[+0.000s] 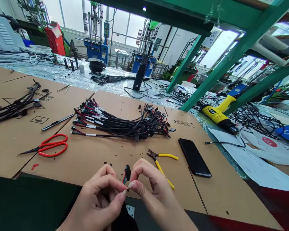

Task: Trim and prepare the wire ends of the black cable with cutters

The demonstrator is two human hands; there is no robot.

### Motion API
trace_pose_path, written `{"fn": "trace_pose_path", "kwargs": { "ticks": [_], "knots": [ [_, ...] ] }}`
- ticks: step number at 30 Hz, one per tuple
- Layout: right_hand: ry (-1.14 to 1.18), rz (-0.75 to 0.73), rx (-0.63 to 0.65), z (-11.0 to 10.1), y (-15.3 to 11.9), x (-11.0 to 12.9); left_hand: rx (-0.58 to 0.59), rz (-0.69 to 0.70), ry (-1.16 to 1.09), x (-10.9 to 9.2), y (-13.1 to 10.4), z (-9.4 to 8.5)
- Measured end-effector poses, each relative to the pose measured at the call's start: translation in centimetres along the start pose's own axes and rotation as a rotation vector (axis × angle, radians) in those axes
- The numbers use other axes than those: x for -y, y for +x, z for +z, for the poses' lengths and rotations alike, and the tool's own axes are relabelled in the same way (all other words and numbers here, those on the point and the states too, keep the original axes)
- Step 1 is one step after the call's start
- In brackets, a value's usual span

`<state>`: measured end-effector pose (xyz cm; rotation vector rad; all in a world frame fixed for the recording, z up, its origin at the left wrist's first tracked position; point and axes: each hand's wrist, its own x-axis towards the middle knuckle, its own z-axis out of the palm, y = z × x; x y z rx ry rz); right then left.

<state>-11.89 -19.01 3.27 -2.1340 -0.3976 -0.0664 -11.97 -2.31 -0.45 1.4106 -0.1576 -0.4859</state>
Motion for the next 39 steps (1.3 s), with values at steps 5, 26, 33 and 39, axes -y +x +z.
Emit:
{"fn": "trace_pose_path", "kwargs": {
  "ticks": [5, 26, 33, 39],
  "knots": [
    [-0.235, -0.343, -0.36, 2.1, -0.4, 0.1, -0.241, 0.197, 0.056, 0.8, 0.5, 0.2],
    [-0.312, -0.551, -0.398, 2.7, -0.1, 0.4, -0.456, 0.9, 0.761, 0.1, -0.2, 0.4],
    [-0.358, -0.57, -0.357, 2.5, -0.2, 0.7, -0.407, 0.764, 0.624, 0.1, -0.1, 0.1],
    [-0.55, -0.484, -0.479, 0.1, -0.2, 0.3, -0.125, 0.148, 0.007, 0.0, -0.2, -0.5]
  ]
}}
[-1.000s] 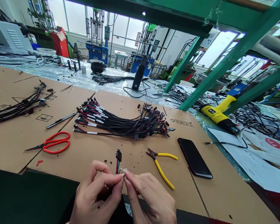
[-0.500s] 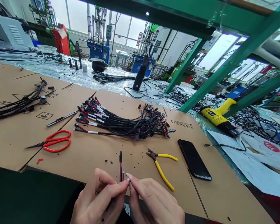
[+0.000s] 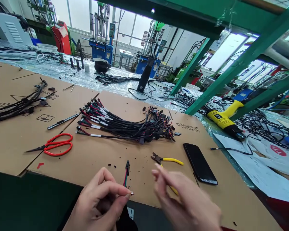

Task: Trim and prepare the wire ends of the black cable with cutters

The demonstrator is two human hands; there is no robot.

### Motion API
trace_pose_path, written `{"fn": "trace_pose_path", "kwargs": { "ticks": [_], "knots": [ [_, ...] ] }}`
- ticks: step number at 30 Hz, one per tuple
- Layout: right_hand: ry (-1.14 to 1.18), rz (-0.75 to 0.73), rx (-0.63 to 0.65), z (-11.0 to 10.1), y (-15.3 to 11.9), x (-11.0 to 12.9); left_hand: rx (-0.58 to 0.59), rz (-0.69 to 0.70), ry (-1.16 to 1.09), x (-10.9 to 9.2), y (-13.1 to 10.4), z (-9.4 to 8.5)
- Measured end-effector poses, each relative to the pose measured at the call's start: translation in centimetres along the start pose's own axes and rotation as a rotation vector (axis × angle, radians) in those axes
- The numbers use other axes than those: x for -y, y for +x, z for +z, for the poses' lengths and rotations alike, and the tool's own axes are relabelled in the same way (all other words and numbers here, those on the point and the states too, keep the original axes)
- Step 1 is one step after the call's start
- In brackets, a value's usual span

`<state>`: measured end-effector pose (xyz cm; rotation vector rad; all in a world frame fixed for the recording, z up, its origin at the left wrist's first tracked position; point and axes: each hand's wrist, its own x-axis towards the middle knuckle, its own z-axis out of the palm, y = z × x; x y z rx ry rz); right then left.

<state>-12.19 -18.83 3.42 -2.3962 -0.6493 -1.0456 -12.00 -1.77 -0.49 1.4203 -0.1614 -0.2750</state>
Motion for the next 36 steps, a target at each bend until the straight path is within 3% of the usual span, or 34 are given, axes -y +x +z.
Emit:
{"fn": "trace_pose_path", "kwargs": {
  "ticks": [4, 10, 13, 15, 19, 23, 29, 34, 36],
  "knots": [
    [0.145, 0.073, 0.066, -0.3, 0.4, -0.4, 0.031, -0.132, -0.222, -0.6, 0.5, -0.6],
    [0.321, 0.236, 0.195, 0.7, 0.4, 0.4, -0.011, -0.075, -0.19, -0.7, 0.2, -0.2],
    [0.44, 0.267, 0.28, 0.9, 0.8, 0.9, -0.077, 0.104, 0.009, -0.2, -0.2, 0.2],
    [0.439, 0.317, 0.268, 1.0, 1.1, 1.3, -0.138, 0.298, 0.231, -0.1, -0.2, 0.4],
    [0.627, 0.608, 0.301, 1.2, 1.4, 1.5, -0.283, 0.668, 0.638, -0.2, 0.3, 0.5],
    [0.896, 0.787, 0.29, 1.6, 1.2, 1.4, -0.313, 0.782, 0.736, -0.5, 0.6, 0.7],
    [1.103, 0.848, 0.169, 2.3, 0.4, 1.5, -0.291, 0.64, 0.612, -0.3, 0.7, 0.9],
    [1.017, 0.746, 0.246, 2.0, 0.7, 1.3, -0.042, 0.136, 0.167, -0.7, 0.9, 0.5],
    [0.948, 0.728, 0.28, 1.8, 0.9, 1.1, 0.026, 0.015, 0.028, -0.9, 1.0, 0.3]
  ]
}}
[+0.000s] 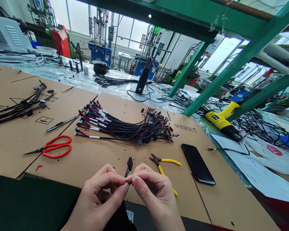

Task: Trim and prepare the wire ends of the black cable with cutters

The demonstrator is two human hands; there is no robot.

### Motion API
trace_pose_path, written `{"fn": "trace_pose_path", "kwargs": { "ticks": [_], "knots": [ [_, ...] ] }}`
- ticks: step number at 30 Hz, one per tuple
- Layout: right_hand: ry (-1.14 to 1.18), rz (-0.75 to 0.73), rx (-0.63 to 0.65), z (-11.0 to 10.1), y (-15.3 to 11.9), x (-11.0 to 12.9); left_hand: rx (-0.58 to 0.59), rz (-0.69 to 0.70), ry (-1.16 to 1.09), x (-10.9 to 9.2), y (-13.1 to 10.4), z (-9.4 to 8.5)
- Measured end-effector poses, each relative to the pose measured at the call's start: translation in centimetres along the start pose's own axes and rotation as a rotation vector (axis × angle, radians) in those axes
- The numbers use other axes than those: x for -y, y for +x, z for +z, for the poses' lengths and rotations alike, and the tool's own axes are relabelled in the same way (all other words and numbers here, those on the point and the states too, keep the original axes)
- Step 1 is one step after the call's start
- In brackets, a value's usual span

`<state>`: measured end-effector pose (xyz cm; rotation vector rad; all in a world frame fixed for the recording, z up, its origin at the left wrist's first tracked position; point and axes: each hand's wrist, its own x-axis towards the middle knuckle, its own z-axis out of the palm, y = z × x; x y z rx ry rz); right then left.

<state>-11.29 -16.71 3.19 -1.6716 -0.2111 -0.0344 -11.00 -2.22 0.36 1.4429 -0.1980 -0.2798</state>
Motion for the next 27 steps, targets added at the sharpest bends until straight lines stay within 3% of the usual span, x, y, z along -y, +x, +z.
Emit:
{"fn": "trace_pose_path", "kwargs": {
  "ticks": [9, 14, 17, 22, 24, 27],
  "knots": [
    [-0.164, -0.033, -0.022, 0.0, 0.3, 0.4, 0.016, 0.002, -0.031, 0.0, 0.2, -0.2],
    [-0.246, -0.091, -0.009, -0.1, 0.5, 1.0, -0.068, 0.145, 0.107, -0.9, 0.7, -0.1],
    [-0.302, -0.17, -0.006, -0.1, 0.5, 0.9, -0.103, 0.19, 0.2, -1.5, 0.9, 0.0],
    [-0.417, -0.398, -0.008, 0.0, 0.4, 0.9, -0.111, 0.078, 0.191, -1.9, 1.0, -0.3],
    [-0.381, -0.353, 0.004, -0.1, 0.5, 1.1, -0.109, 0.119, 0.197, -1.8, 0.9, -0.5],
    [-0.208, -0.173, 0.031, -0.4, 0.7, 1.1, -0.117, 0.315, 0.318, -1.4, 0.7, -0.7]
  ]
}}
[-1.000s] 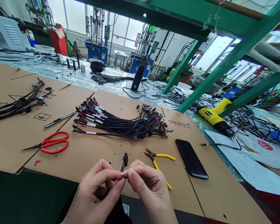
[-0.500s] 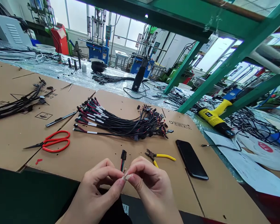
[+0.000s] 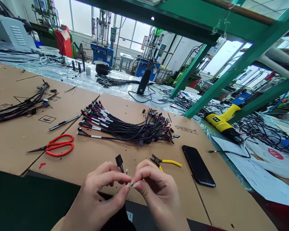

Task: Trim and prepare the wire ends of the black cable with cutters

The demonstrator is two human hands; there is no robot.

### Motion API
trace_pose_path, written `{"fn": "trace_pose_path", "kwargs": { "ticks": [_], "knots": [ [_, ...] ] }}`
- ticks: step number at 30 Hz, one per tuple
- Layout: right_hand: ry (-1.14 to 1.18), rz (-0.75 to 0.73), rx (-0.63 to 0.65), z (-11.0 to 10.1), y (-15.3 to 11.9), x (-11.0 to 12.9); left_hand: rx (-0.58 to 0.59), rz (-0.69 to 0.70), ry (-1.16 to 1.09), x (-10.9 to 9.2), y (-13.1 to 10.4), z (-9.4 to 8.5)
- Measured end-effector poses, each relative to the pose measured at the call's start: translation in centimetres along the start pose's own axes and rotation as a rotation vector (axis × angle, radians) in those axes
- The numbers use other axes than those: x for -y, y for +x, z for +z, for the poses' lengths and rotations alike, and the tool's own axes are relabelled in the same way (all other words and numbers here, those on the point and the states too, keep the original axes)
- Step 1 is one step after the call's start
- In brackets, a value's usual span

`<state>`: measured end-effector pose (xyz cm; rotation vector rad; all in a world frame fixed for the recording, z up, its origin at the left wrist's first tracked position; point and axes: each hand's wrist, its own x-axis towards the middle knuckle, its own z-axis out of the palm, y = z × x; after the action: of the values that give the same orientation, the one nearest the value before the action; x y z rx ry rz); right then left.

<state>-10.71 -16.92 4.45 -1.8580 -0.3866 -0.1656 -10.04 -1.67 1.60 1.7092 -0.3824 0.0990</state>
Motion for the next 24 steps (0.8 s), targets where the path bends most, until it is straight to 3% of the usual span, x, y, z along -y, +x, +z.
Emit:
{"fn": "trace_pose_path", "kwargs": {
  "ticks": [4, 9, 11, 14, 18, 24],
  "knots": [
    [0.29, 0.168, -0.004, 0.8, -0.1, -0.8, -0.068, 0.197, 0.121, 0.3, -0.2, 0.1],
    [0.729, 0.297, 0.191, 3.6, -0.9, -2.4, -0.201, 0.184, 0.222, 0.3, 0.1, -1.0],
    [0.665, 0.353, 0.23, 4.3, -1.1, -2.7, -0.161, 0.117, 0.322, 0.3, 0.2, -2.1],
    [0.381, 0.373, 0.204, 4.5, -1.3, -2.7, -0.09, 0.086, 0.48, 0.2, 0.2, -3.6],
    [0.103, 0.251, 0.157, 4.1, -1.7, -2.5, -0.046, 0.257, 0.635, -0.1, 0.2, -4.7],
    [0.082, 0.129, -0.033, 4.4, -2.1, -2.7, -0.009, 0.374, 0.662, -0.4, 0.1, -4.0]
  ]
}}
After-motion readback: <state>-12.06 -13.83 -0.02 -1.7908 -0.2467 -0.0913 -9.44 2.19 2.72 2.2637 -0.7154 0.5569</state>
